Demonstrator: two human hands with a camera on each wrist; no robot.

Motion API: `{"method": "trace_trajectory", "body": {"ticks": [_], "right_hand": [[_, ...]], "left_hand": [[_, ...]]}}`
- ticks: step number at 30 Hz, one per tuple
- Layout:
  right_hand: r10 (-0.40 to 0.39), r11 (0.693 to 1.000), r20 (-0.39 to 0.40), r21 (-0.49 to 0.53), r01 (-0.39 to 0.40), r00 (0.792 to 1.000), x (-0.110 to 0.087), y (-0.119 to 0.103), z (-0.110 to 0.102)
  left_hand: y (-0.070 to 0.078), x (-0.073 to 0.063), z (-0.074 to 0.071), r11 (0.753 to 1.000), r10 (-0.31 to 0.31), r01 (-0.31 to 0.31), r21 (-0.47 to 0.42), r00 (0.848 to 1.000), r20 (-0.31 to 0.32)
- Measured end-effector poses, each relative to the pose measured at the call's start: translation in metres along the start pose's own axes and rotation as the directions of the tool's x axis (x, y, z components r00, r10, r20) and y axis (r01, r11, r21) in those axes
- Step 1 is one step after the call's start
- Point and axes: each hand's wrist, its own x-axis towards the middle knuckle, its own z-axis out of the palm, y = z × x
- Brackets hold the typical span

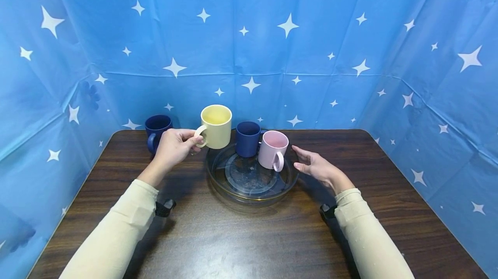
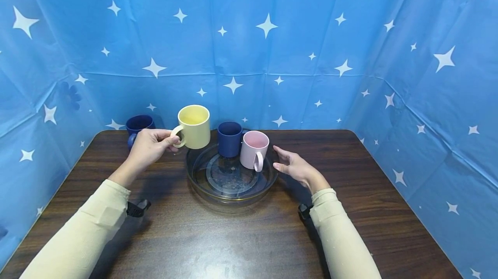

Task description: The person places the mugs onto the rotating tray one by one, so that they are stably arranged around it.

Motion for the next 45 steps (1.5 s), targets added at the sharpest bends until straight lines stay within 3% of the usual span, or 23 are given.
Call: {"method": "trace_trajectory", "body": {"ticks": [23,34,45], "right_hand": [[-0.003,1.0,0.002,0.025,0.002,1.0,-0.001,-0.002,0.0],[0.002,1.0,0.005,0.019,-0.003,1.0,-0.001,0.0,0.0],[-0.001,1.0,0.004,0.019,0.001,1.0,0.0,0.0,-0.001]], "left_hand": [[0.0,-0.004,0.013,0.997,0.035,-0.032,-0.063,0.998,0.047],[-0.007,-0.006,0.021,0.992,0.034,-0.024,-0.121,0.996,0.081],[-0.011,-0.011,0.026,0.994,0.036,-0.024,-0.107,0.993,0.11]]}}
